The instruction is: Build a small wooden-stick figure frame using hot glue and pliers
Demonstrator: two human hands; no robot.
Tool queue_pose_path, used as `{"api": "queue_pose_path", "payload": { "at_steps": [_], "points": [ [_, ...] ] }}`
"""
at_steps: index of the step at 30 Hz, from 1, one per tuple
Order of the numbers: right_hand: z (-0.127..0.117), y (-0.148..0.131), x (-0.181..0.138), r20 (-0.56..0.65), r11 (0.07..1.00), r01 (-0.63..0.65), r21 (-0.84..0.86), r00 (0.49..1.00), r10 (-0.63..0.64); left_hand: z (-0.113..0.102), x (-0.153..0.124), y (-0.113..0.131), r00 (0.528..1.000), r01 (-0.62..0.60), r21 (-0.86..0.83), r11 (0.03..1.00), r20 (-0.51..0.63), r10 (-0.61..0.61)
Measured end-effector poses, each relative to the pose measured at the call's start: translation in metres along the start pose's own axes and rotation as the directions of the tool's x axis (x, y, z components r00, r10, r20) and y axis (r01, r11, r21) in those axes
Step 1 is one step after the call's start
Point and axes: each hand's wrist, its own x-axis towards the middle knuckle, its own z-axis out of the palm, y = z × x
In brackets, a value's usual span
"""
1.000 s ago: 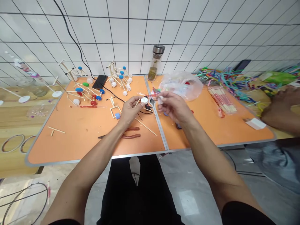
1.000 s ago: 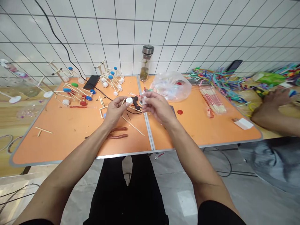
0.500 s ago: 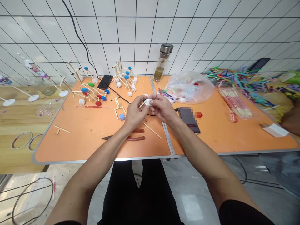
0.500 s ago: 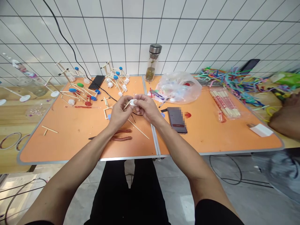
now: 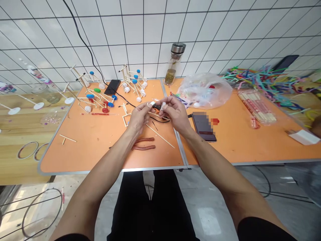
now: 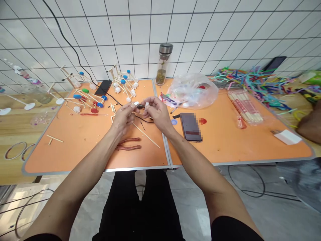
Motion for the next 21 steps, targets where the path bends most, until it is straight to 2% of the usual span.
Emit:
{"api": "queue_pose_path", "payload": {
  "at_steps": [2, 4, 6, 8, 17, 21],
  "points": [
    [0.002, 0.002, -0.003, -0.016, 0.981, 0.101, -0.163, 0.994, -0.105, 0.001, -0.001, 0.004, 0.994, 0.113, -0.110, 0.988, 0.017, -0.112],
    [0.004, 0.005, -0.005, -0.007, 0.919, 0.221, -0.328, 0.972, -0.236, 0.002, -0.002, 0.006, 0.980, 0.199, -0.199, 0.960, 0.033, -0.196],
    [0.005, 0.010, -0.006, 0.029, 0.831, 0.323, -0.453, 0.937, -0.348, 0.005, -0.004, 0.006, 0.966, 0.257, -0.263, 0.930, 0.053, -0.252],
    [0.005, 0.014, -0.005, 0.061, 0.769, 0.369, -0.522, 0.915, -0.398, 0.007, -0.005, 0.005, 0.961, 0.276, -0.291, 0.916, 0.064, -0.269],
    [0.007, 0.026, -0.006, 0.112, 0.737, 0.421, -0.529, 0.896, -0.431, 0.011, -0.008, 0.003, 0.973, 0.230, -0.238, 0.944, 0.074, -0.218],
    [0.009, 0.028, -0.005, 0.090, 0.741, 0.411, -0.531, 0.897, -0.433, 0.010, -0.007, 0.000, 0.983, 0.179, -0.195, 0.964, 0.069, -0.169]
  ]
}}
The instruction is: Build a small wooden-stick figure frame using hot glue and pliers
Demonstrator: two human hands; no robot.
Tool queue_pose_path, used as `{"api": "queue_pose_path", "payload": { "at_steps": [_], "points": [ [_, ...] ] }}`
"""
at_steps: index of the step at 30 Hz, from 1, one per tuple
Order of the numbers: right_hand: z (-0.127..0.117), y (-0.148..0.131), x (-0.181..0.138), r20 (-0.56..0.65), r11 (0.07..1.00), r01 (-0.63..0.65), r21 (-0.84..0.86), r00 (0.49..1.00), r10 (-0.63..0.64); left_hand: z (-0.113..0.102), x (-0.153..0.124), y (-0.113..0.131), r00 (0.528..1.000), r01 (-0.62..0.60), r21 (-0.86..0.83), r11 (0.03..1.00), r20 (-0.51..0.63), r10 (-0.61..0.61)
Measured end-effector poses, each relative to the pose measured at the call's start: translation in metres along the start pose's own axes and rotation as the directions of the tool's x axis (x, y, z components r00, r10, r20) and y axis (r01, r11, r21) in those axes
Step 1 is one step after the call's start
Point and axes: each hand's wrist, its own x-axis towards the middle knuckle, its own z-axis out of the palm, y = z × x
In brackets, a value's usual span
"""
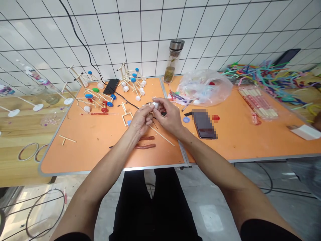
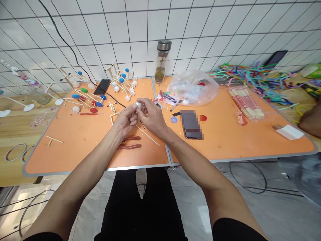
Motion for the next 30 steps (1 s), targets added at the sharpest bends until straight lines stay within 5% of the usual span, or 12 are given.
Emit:
{"api": "queue_pose_path", "payload": {
  "at_steps": [9, 16, 30],
  "points": [
    [-0.010, 0.002, 0.004, 0.085, 1.000, 0.003, -0.027, 0.996, -0.001, -0.007, 0.000, 0.003, 0.997, -0.072, 0.231, 0.970, 0.026, 0.068],
    [-0.015, -0.004, 0.006, 0.006, 0.992, -0.100, 0.081, 0.995, 0.099, -0.008, 0.002, 0.007, 0.988, -0.153, 0.224, 0.962, 0.039, 0.148],
    [-0.023, 0.009, 0.005, 0.137, 0.999, -0.041, 0.029, 0.990, 0.037, -0.004, -0.004, 0.012, 0.980, -0.197, 0.360, 0.912, 0.057, 0.189]
  ]
}}
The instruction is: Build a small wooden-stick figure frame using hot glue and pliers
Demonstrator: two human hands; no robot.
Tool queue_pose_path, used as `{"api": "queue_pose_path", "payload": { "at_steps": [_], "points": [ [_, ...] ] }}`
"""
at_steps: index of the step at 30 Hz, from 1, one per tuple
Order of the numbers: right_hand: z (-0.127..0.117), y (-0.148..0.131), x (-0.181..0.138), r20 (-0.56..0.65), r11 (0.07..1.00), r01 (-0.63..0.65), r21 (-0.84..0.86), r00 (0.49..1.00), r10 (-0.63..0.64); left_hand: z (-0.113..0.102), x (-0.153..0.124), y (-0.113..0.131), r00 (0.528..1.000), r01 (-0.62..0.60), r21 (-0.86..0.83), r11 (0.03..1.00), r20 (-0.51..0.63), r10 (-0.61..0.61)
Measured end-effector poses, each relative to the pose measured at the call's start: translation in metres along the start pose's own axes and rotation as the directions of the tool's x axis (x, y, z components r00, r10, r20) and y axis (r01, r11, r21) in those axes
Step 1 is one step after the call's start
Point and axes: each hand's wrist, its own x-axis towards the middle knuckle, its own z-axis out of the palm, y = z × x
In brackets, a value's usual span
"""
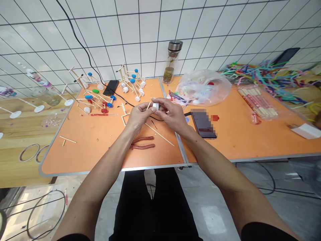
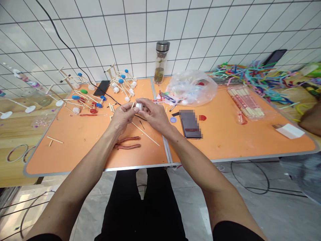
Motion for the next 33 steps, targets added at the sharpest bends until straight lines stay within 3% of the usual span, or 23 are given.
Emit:
{"api": "queue_pose_path", "payload": {
  "at_steps": [4, 11, 20, 27, 30, 33],
  "points": [
    [0.002, 0.006, 0.000, -0.016, 0.998, 0.056, -0.012, 0.998, -0.056, 0.002, -0.001, 0.002, 1.000, 0.009, -0.014, 1.000, -0.028, -0.009],
    [0.003, 0.006, 0.002, -0.057, 0.999, 0.026, -0.035, 0.998, -0.028, 0.004, 0.000, 0.000, 0.998, 0.038, -0.069, 0.997, -0.037, -0.041],
    [0.001, 0.006, 0.004, -0.033, 0.996, 0.072, -0.059, 0.997, -0.074, 0.000, 0.000, 0.001, 0.999, 0.037, 0.009, 0.999, -0.002, -0.037],
    [0.007, -0.002, 0.003, -0.030, 0.992, 0.015, -0.127, 0.999, -0.019, -0.005, 0.004, -0.001, 0.999, 0.005, -0.002, 1.000, -0.036, -0.005],
    [-0.011, -0.010, 0.006, -0.016, 0.970, -0.009, -0.244, 1.000, 0.005, -0.008, 0.006, -0.002, 0.999, -0.022, 0.012, 1.000, -0.043, 0.022],
    [-0.055, -0.004, 0.012, -0.045, 0.895, -0.125, -0.429, 0.992, 0.117, -0.009, 0.006, -0.003, 0.998, -0.022, 0.035, 0.999, -0.066, 0.025]
  ]
}}
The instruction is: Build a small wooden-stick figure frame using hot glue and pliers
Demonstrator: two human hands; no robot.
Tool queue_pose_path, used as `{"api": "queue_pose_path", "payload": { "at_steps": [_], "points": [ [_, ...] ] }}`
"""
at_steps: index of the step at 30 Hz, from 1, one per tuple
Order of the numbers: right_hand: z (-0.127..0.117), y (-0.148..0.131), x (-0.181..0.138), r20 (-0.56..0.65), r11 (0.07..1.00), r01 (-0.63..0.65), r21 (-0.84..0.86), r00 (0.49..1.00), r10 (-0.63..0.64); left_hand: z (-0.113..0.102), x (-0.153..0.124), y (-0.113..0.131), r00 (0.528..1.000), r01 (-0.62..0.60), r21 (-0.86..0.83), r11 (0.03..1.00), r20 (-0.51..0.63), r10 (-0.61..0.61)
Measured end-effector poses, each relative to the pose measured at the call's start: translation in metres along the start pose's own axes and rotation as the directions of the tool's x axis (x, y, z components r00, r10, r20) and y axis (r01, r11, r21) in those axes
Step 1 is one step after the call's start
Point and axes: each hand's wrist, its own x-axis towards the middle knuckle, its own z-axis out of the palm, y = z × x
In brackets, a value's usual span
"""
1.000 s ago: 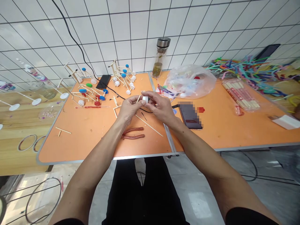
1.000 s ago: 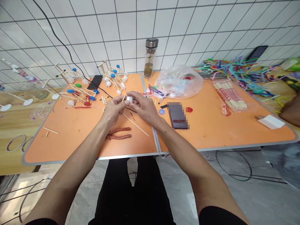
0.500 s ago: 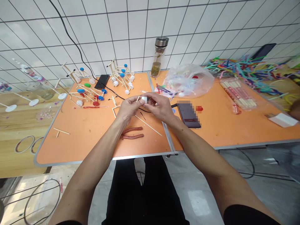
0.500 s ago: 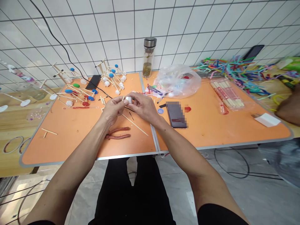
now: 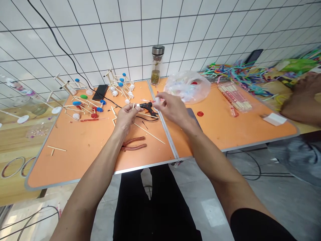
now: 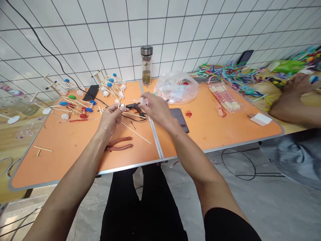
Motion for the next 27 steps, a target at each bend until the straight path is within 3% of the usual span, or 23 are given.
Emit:
{"api": "queue_pose_path", "payload": {
  "at_steps": [4, 7, 10, 15, 20, 27],
  "points": [
    [-0.050, 0.066, 0.011, 0.044, 0.954, -0.186, -0.235, 0.979, 0.201, 0.004, -0.002, 0.000, 1.000, 0.012, 0.015, 1.000, -0.005, -0.012],
    [-0.071, 0.113, 0.008, 0.114, 0.814, -0.312, -0.490, 0.903, 0.414, 0.007, -0.003, 0.000, 1.000, 0.020, 0.024, 1.000, 0.000, -0.020],
    [-0.077, 0.137, 0.001, 0.126, 0.704, -0.376, -0.602, 0.826, 0.549, 0.009, -0.004, 0.000, 1.000, 0.024, 0.046, 0.999, -0.003, -0.024],
    [-0.070, 0.134, 0.003, 0.100, 0.646, -0.422, -0.636, 0.785, 0.612, 0.009, -0.004, -0.002, 1.000, 0.023, 0.052, 0.998, -0.011, -0.023],
    [-0.058, 0.116, 0.018, 0.076, 0.736, -0.303, -0.605, 0.898, 0.432, 0.007, -0.002, -0.006, 1.000, 0.015, 0.047, 0.999, -0.017, -0.014],
    [-0.044, 0.114, 0.031, 0.185, 0.696, -0.321, -0.642, 0.817, 0.547, 0.008, -0.003, -0.004, 0.999, -0.013, 0.029, 0.999, -0.039, 0.014]
  ]
}}
